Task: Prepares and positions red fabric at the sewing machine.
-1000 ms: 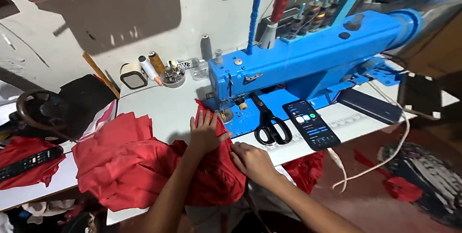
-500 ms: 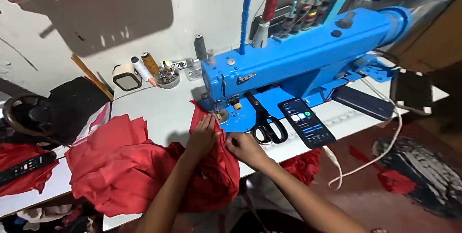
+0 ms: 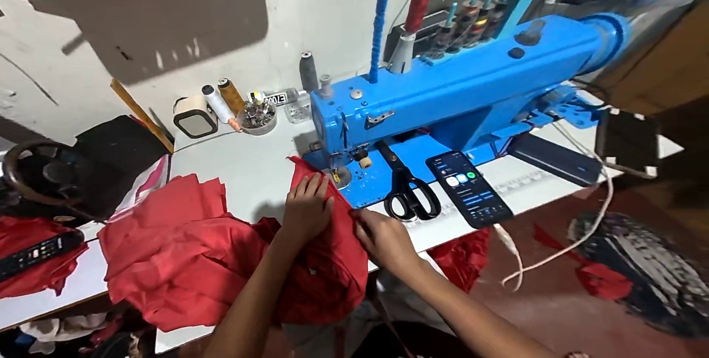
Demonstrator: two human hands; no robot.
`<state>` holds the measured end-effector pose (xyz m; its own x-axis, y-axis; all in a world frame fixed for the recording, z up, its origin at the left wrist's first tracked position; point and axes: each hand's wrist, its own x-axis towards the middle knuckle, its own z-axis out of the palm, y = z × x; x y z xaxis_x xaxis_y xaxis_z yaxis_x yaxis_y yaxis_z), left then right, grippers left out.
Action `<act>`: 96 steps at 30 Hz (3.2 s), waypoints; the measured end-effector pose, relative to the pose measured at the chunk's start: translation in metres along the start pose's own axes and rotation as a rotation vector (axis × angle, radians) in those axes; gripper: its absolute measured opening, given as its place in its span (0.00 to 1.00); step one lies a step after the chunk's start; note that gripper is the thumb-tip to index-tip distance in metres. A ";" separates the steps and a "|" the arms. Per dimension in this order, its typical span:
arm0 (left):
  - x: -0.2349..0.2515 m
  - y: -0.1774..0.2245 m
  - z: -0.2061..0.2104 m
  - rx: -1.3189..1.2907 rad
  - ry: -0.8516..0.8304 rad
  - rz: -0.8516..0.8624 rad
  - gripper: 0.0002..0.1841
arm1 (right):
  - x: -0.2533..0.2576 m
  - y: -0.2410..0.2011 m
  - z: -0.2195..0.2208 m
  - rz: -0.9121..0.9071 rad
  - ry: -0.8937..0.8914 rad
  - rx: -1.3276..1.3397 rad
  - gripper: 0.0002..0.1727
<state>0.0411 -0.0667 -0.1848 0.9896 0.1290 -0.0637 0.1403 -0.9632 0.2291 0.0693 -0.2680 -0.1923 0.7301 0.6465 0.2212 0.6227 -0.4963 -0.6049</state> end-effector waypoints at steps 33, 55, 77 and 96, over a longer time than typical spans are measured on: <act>0.011 0.032 0.004 -0.147 0.046 -0.253 0.38 | -0.003 -0.001 -0.007 0.061 -0.031 0.031 0.14; 0.006 -0.001 0.007 0.010 -0.079 -0.051 0.48 | 0.014 0.005 -0.031 0.128 -0.169 0.244 0.19; -0.014 0.002 0.009 0.014 -0.104 0.079 0.59 | 0.071 0.004 -0.029 0.510 -0.491 0.735 0.05; -0.001 0.017 0.007 -0.098 0.031 -0.083 0.32 | 0.046 0.003 -0.011 0.397 -0.275 0.416 0.11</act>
<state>0.0419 -0.0846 -0.1878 0.9747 0.2159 -0.0571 0.2228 -0.9214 0.3186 0.1076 -0.2467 -0.1755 0.7495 0.6122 -0.2517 0.1179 -0.4977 -0.8593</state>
